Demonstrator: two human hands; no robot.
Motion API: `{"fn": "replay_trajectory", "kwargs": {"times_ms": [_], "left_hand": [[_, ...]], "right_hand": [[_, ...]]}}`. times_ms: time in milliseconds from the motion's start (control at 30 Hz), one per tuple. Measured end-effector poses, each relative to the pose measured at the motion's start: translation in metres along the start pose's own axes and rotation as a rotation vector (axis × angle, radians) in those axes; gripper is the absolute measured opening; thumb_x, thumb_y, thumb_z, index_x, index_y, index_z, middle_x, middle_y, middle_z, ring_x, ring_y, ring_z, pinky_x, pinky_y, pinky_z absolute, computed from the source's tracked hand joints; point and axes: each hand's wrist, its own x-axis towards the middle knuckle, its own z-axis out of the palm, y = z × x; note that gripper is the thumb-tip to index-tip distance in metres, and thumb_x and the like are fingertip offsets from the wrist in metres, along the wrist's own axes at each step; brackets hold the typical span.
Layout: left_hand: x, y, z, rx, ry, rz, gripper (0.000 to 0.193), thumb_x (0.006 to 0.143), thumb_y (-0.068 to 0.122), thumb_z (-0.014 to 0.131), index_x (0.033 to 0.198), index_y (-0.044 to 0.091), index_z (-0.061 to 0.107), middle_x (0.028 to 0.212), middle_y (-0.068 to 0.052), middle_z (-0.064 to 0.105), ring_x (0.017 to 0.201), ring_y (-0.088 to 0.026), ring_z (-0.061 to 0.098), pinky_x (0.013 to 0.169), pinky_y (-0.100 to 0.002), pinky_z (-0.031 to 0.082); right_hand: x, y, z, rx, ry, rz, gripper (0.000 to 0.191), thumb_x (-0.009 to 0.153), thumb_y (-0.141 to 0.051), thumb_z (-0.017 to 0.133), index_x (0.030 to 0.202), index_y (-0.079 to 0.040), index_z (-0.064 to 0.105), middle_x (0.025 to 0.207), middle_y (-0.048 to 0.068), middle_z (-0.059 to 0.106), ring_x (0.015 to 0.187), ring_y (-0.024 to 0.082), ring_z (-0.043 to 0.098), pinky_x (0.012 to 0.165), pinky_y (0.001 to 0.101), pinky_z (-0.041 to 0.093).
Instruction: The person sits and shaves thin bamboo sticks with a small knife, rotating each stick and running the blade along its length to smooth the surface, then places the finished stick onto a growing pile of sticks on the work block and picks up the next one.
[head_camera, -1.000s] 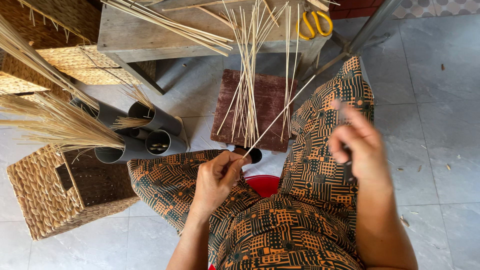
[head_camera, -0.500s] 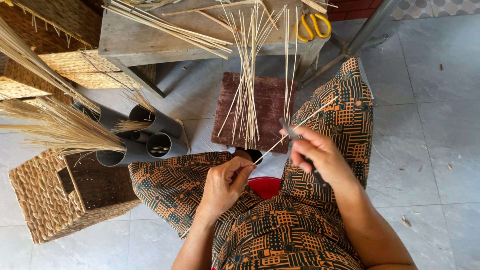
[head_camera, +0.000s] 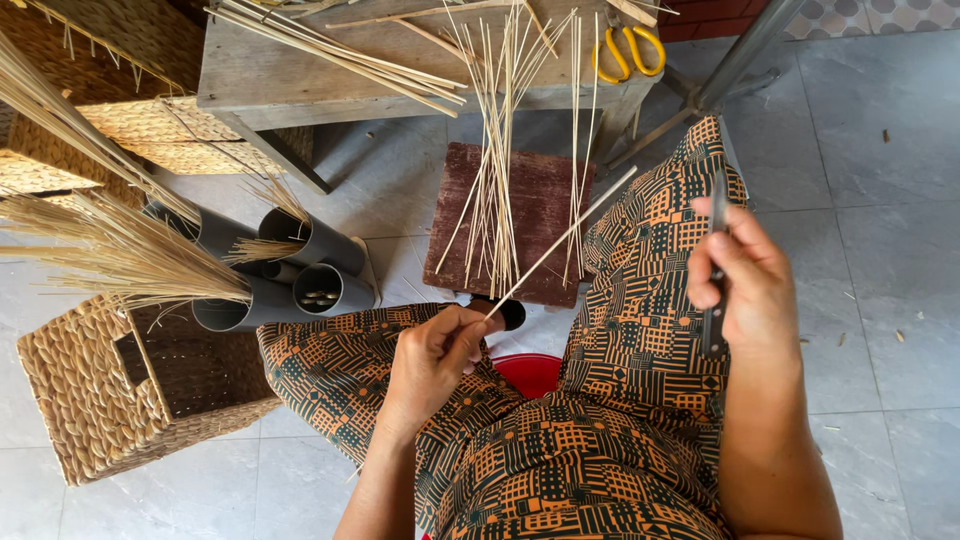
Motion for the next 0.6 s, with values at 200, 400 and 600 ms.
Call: {"fn": "replay_trajectory", "kwargs": {"times_ms": [200,400,600], "left_hand": [[0.001,0.005,0.015,0.032,-0.019,-0.048,0.013,0.096,0.013,0.068,0.103,0.005,0.076,0.064,-0.004,0.069,0.053,-0.006,0.063,0.049,-0.024,0.050],[-0.004,0.013,0.017,0.139,0.082,0.148,0.017,0.090,0.011,0.074,0.107,0.007,0.073,0.074,-0.007,0.072,0.059,-0.010,0.069,0.055,-0.028,0.055],[0.000,0.012,0.023,0.388,0.248,0.349,0.014,0.090,0.011,0.076,0.103,0.007,0.074,0.081,-0.009,0.075,0.065,-0.019,0.071,0.056,-0.032,0.054]], "right_hand": [[-0.021,0.029,0.057,-0.245,-0.430,0.308,0.052,0.101,-0.011,0.048,0.152,-0.010,0.041,0.067,0.004,0.064,0.046,0.006,0.049,0.042,0.0208,0.043],[-0.016,0.060,0.083,-0.247,-0.384,0.352,0.044,0.104,-0.009,0.050,0.147,-0.003,0.050,0.067,0.007,0.065,0.045,0.007,0.050,0.043,0.0215,0.042],[-0.016,0.053,0.086,-0.222,-0.338,0.325,0.045,0.104,-0.009,0.050,0.148,-0.004,0.049,0.067,0.006,0.065,0.045,0.007,0.049,0.043,0.0212,0.041]]}}
